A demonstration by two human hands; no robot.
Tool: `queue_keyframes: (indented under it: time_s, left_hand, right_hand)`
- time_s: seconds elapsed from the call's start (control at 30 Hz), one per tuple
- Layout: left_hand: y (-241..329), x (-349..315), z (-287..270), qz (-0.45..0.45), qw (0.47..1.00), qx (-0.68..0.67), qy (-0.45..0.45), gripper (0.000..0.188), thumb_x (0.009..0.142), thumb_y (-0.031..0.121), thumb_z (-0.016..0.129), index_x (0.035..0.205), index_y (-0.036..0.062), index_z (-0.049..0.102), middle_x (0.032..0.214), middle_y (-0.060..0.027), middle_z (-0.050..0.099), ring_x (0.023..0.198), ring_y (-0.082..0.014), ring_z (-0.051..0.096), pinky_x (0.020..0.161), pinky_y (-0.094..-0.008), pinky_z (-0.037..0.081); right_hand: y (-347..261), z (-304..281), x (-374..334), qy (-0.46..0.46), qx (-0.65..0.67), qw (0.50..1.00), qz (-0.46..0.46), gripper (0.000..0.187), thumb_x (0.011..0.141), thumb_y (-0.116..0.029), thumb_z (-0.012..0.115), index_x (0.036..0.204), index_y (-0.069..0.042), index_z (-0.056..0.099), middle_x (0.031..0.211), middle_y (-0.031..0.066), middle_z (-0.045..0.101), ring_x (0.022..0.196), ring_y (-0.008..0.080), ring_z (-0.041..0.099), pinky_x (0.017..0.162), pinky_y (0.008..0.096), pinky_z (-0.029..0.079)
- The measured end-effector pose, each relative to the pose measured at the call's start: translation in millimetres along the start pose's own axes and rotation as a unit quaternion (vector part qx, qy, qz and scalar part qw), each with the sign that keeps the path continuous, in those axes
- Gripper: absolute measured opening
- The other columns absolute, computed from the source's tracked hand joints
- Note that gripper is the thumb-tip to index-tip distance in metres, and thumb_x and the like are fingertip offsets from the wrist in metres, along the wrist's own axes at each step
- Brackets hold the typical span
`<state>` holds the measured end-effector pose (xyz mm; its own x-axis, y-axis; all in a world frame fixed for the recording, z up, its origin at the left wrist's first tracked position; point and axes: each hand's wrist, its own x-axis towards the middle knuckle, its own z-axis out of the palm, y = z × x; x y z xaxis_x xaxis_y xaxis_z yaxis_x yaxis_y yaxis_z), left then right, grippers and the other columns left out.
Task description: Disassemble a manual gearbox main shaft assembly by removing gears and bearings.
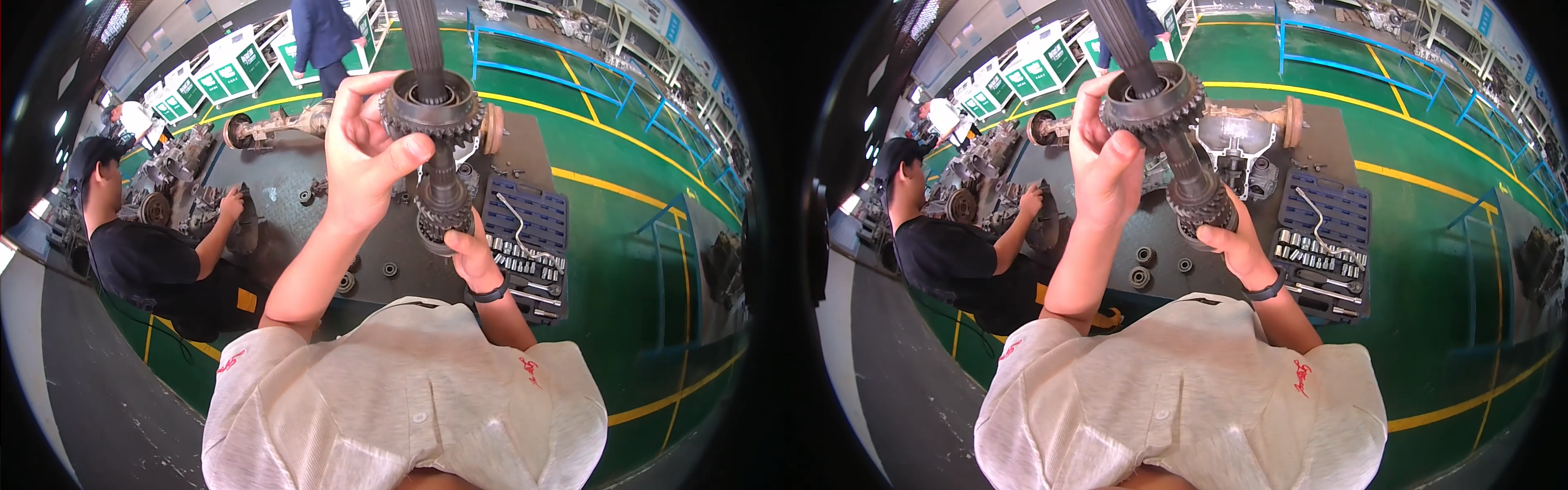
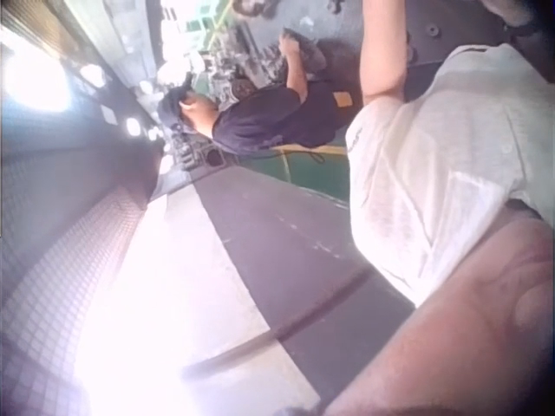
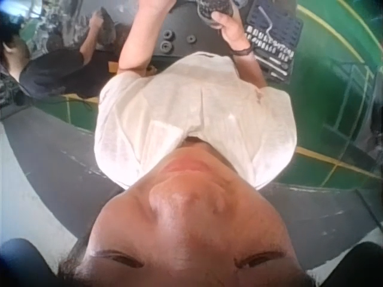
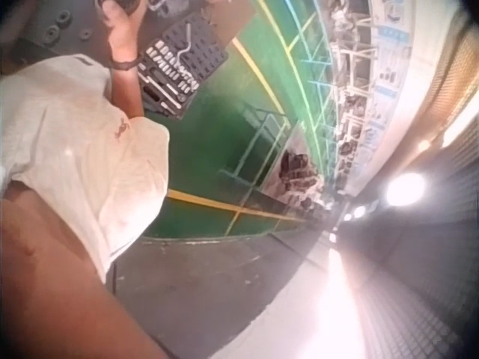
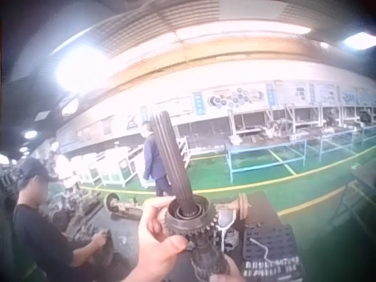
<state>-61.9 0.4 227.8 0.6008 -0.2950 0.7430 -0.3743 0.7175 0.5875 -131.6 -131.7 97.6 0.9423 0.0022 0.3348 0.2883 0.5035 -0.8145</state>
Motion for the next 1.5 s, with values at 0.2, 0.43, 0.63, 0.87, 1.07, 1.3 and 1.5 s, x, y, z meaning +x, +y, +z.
queue_keyframes:
  time_s: [0.2, 0.43, 0.63, 0.87, 1.07, 1.3, 1.5]
  left_hand:
    - [-9.1, -10.1, -6.9, -0.024, 1.000, 0.016, -0.004, 0.065, 0.076, 0.016, 0.085, 0.123, -0.0001, 0.044, 0.117, -0.0166, 0.063, 0.108, -0.0218, 0.064, 0.097, -0.0355, 0.050]
    - [-5.8, -12.3, -8.7, -0.029, 0.999, 0.012, -0.006, 0.072, 0.073, 0.017, 0.088, 0.124, 0.0002, 0.041, 0.117, -0.0166, 0.063, 0.106, -0.0213, 0.064, 0.095, -0.0356, 0.051]
    - [-3.1, -12.1, -11.1, -0.047, 0.998, 0.008, -0.030, 0.075, 0.071, 0.016, 0.089, 0.126, 0.0010, 0.041, 0.117, -0.0150, 0.064, 0.106, -0.0196, 0.064, 0.093, -0.0341, 0.051]
    - [0.4, 1.2, -18.5, -0.087, 0.994, -0.022, -0.066, 0.082, 0.069, 0.024, 0.091, 0.128, 0.0000, 0.040, 0.118, -0.0164, 0.063, 0.109, -0.0216, 0.063, 0.096, -0.0353, 0.049]
    - [-10.6, 24.8, -38.0, -0.121, 0.980, 0.037, -0.151, 0.118, 0.068, 0.056, 0.084, 0.146, -0.0098, 0.024, 0.133, -0.0261, 0.052, 0.122, -0.0370, 0.055, 0.108, -0.0480, 0.042]
    - [5.6, 55.6, -13.5, -0.125, 0.982, -0.031, -0.135, 0.066, 0.088, 0.034, 0.070, 0.137, -0.0026, 0.044, 0.125, -0.0160, 0.061, 0.112, -0.0276, 0.062, 0.098, -0.0417, 0.049]
    - [40.5, 89.4, 36.6, -0.125, 0.992, -0.013, -0.024, 0.040, 0.098, 0.024, 0.060, 0.129, -0.0001, 0.054, 0.120, -0.0138, 0.064, 0.111, -0.0250, 0.061, 0.098, -0.0423, 0.050]
  right_hand:
    - [-25.4, 17.5, 7.8, -0.011, 0.000, 0.999, 0.034, 0.082, 0.071, -0.039, 0.076, 0.139, -0.003, 0.045, 0.109, 0.0000, 0.060, 0.082, 0.0049, 0.055, 0.057, 0.0170, 0.039]
    - [-38.2, 28.5, 23.1, -0.013, -0.024, 0.999, 0.018, 0.081, 0.071, -0.039, 0.075, 0.138, -0.004, 0.045, 0.093, -0.0032, 0.058, 0.066, 0.0004, 0.047, 0.048, 0.0153, 0.032]
    - [-45.1, 38.3, 32.1, -0.024, 0.003, 0.999, -0.034, 0.076, 0.073, -0.033, 0.075, 0.135, -0.001, 0.046, 0.098, -0.0006, 0.061, 0.072, 0.0027, 0.051, 0.055, 0.0175, 0.038]
    - [-45.7, 36.1, 33.6, -0.034, 0.003, 0.999, -0.034, 0.072, 0.074, -0.030, 0.076, 0.134, 0.000, 0.048, 0.100, 0.0000, 0.061, 0.076, 0.0037, 0.052, 0.060, 0.0183, 0.040]
    - [-58.3, 41.3, 34.5, -0.054, 0.037, 0.997, 0.028, 0.052, 0.081, -0.032, 0.071, 0.123, -0.006, 0.054, 0.082, -0.0053, 0.055, 0.058, -0.0004, 0.041, 0.045, 0.0167, 0.025]
    - [-91.1, 55.9, 49.7, -0.071, 0.096, 0.992, 0.038, 0.030, 0.093, -0.038, 0.063, 0.081, -0.011, 0.061, 0.057, -0.0037, 0.048, 0.040, 0.0030, 0.033, 0.037, 0.0198, 0.021]
    - [-132.4, 75.9, 60.0, -0.080, 0.064, 0.995, 0.019, 0.034, 0.092, -0.045, 0.062, 0.080, -0.014, 0.058, 0.057, -0.0048, 0.045, 0.041, 0.0030, 0.034, 0.038, 0.0199, 0.022]
